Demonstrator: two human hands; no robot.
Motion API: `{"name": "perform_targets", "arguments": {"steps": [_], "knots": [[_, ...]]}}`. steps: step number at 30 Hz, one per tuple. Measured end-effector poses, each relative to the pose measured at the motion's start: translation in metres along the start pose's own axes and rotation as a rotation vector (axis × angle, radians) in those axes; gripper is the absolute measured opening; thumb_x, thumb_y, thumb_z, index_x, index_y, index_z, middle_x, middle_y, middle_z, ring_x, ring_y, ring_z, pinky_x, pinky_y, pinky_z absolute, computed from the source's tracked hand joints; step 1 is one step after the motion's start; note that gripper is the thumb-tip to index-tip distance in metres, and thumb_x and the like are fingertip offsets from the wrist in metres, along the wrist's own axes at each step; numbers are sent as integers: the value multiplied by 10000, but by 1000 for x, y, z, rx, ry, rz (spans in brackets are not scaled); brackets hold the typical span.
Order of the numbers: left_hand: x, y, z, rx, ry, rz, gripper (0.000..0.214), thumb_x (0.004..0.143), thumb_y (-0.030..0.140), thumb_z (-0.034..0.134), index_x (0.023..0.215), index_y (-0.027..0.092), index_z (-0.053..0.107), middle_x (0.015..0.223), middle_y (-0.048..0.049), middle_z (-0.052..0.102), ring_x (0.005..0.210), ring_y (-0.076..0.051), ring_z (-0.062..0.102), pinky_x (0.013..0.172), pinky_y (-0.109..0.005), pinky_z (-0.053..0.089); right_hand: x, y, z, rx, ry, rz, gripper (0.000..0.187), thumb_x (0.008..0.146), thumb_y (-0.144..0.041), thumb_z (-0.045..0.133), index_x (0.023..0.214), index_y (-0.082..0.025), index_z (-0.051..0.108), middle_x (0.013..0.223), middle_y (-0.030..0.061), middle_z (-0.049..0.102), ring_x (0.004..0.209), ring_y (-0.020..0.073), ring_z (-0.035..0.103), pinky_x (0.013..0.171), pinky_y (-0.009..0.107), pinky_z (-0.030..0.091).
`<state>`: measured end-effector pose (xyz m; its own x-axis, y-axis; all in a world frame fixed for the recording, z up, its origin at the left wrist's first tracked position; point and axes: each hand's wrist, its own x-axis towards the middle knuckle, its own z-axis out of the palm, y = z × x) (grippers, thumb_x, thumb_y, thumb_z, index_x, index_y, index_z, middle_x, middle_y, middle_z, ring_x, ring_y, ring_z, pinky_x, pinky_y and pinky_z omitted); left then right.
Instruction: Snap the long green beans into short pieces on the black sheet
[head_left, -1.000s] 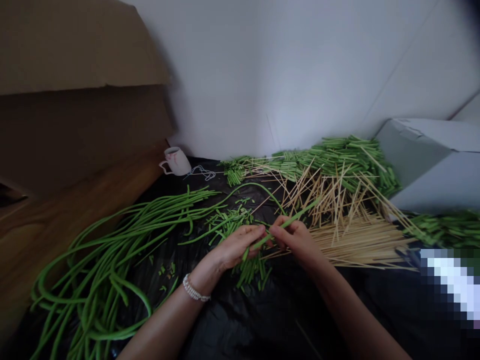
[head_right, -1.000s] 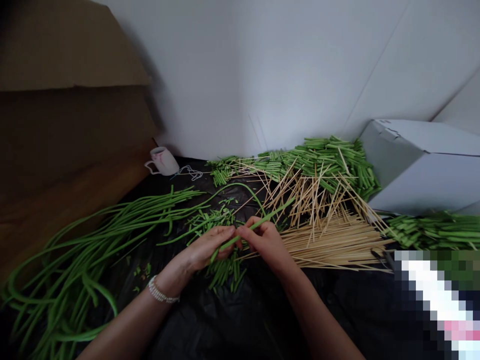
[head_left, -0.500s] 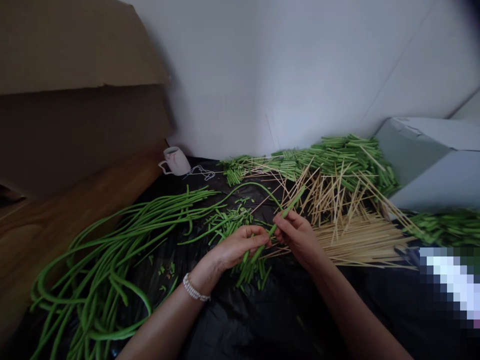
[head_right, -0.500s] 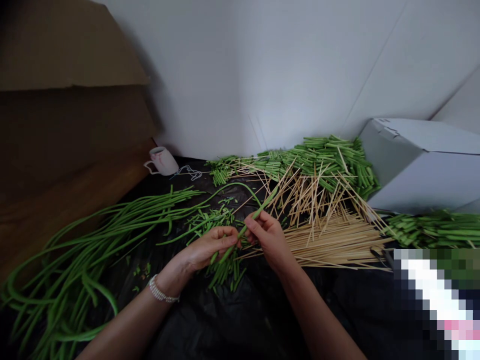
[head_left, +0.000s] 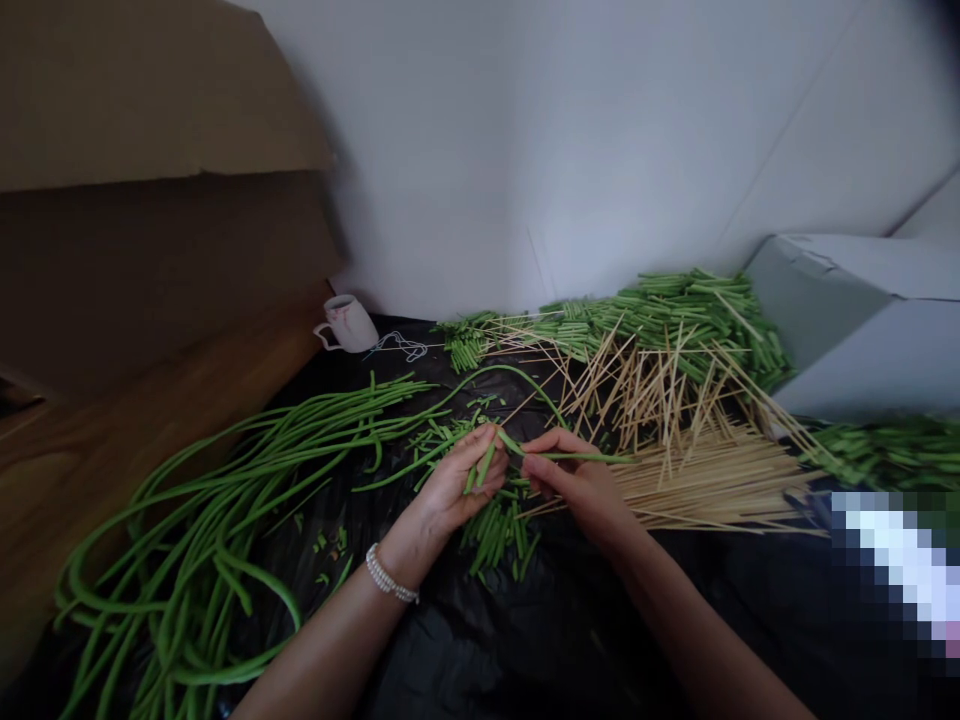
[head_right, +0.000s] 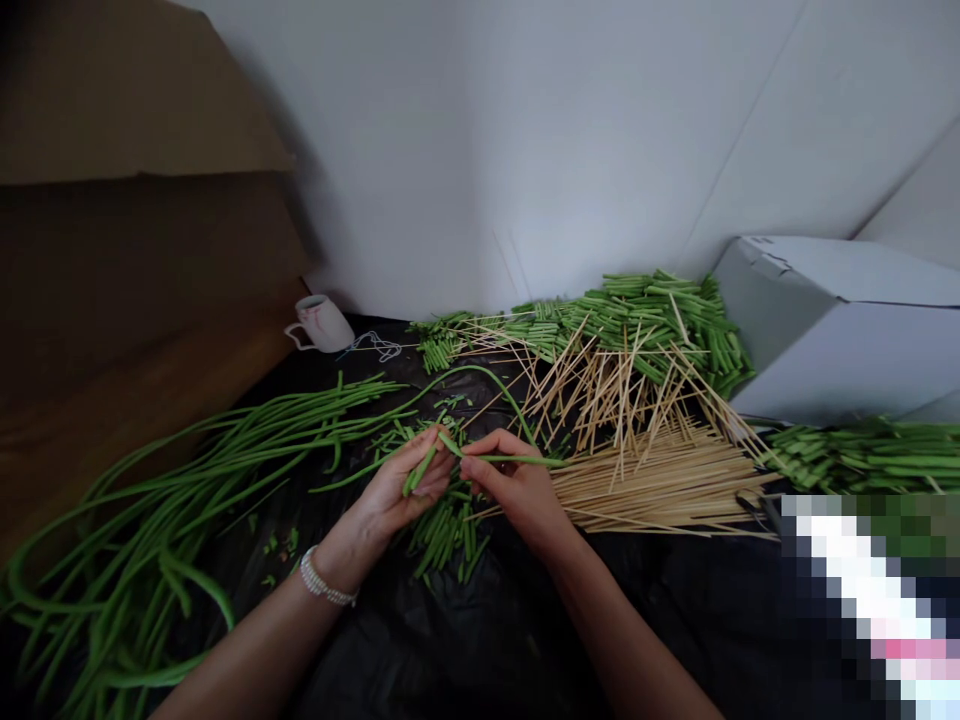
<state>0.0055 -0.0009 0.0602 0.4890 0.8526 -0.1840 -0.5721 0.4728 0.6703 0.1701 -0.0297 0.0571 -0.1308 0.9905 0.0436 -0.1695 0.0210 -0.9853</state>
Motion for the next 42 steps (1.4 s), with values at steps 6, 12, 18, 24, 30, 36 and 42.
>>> {"name": "perform_targets", "arguments": {"steps": [6, 12, 18, 24, 30, 36, 42], "knots": [[2, 13, -7, -171, -67, -40, 303, 882, 252, 522, 632, 173, 370, 532, 70, 263, 394, -32, 221, 356, -140, 179, 3, 7, -4, 157, -29, 71, 292, 740, -435, 739, 683, -197, 580, 536, -45, 575, 475, 81, 475, 472, 213, 363], [0, -3, 2, 320, 11, -73, 333, 829, 463, 635, 753, 157, 527, 550, 56, 422, 407, -31, 323, 386, -163, 175, 2, 4, -1, 51, -31, 56, 268, 719, -434, 752, 718, -199, 622, 533, -54, 550, 488, 84, 472, 484, 215, 364], [-3, -7, 6, 427, 18, -34, 337, 742, 430, 738, 902, 165, 607, 534, 74, 470, 417, -35, 352, 416, -178, 213, 6, 1, -7, 183, 71, 57, 286, 676, -422, 784, 813, -217, 640, 564, -57, 562, 483, 83, 474, 467, 209, 371], [-7, -2, 7, 626, -128, -153, 379, 834, 507, 604, 832, 135, 678, 540, 20, 517, 395, -46, 324, 384, -212, 159, 7, -2, -12, 278, 131, 68, 282, 695, -429, 780, 805, -201, 655, 594, -41, 585, 510, 78, 500, 482, 200, 390], [-7, -5, 6, 623, -131, -160, 382, 824, 508, 606, 754, 136, 661, 544, 20, 498, 399, -49, 334, 380, -208, 194, 6, 2, -9, 187, 60, 51, 272, 726, -433, 760, 796, -197, 645, 597, -38, 602, 508, 78, 505, 501, 209, 405], [-4, -4, 6, 633, -52, -103, 349, 819, 450, 622, 657, 143, 601, 514, 22, 502, 402, -52, 359, 395, -199, 220, 8, 0, -12, 203, 155, 20, 283, 711, -420, 773, 806, -201, 620, 602, -38, 625, 491, 69, 508, 470, 186, 384], [2, -11, 1, 423, 88, 124, 321, 839, 420, 619, 683, 145, 569, 520, 41, 474, 417, -45, 328, 416, -189, 214, 6, 2, -7, 57, 147, -12, 258, 692, -399, 781, 765, -199, 635, 652, -18, 669, 530, 81, 548, 503, 198, 422]]}}
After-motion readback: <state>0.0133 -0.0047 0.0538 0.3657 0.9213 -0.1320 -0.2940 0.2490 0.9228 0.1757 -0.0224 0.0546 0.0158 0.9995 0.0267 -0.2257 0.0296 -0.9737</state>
